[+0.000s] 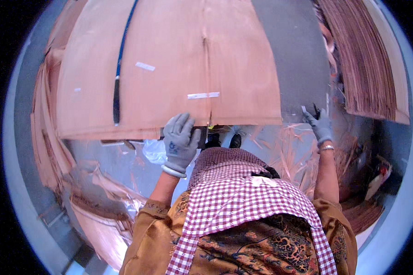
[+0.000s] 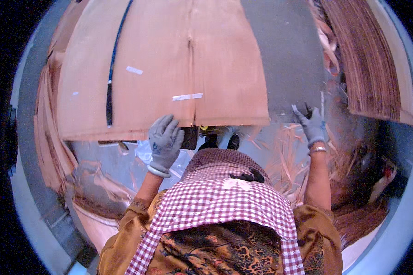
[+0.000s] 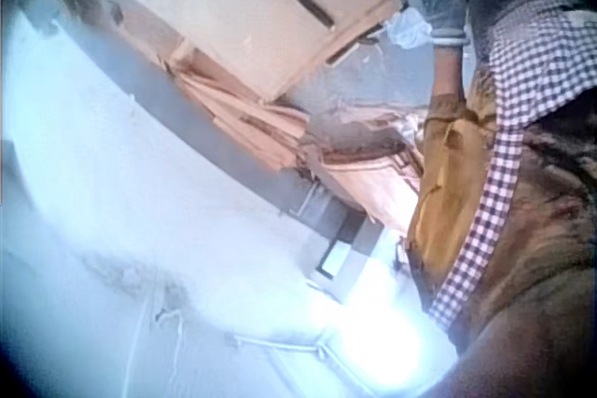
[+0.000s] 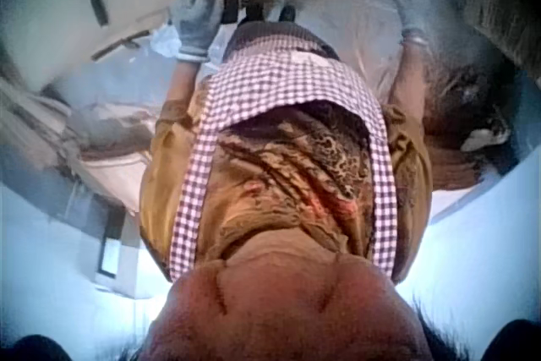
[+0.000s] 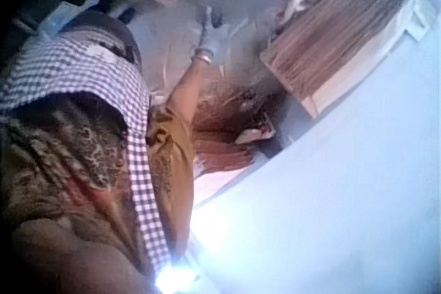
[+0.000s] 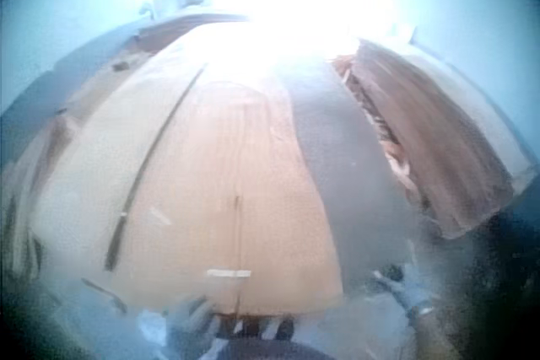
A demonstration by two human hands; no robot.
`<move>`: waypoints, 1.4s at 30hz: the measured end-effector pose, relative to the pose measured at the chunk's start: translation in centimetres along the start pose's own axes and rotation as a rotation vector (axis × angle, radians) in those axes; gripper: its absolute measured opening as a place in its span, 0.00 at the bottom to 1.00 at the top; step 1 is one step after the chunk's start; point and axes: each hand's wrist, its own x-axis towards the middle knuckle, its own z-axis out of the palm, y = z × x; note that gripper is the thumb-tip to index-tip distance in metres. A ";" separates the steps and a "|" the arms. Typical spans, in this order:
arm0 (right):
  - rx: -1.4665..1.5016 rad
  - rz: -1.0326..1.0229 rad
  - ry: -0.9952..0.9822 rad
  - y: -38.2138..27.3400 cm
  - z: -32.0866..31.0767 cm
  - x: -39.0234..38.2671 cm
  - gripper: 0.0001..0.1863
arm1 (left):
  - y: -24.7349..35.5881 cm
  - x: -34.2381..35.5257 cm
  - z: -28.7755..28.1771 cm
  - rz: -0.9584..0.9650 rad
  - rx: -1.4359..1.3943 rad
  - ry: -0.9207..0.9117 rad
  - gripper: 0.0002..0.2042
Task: The person unrolls wood veneer on a table, trims the edges with a utility knife, and applies adhesive tape to secure the sections.
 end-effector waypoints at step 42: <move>0.091 -0.996 -0.297 -25.3 8.3 -1.1 0.07 | -0.6 -1.3 3.0 -0.025 0.203 -0.062 0.30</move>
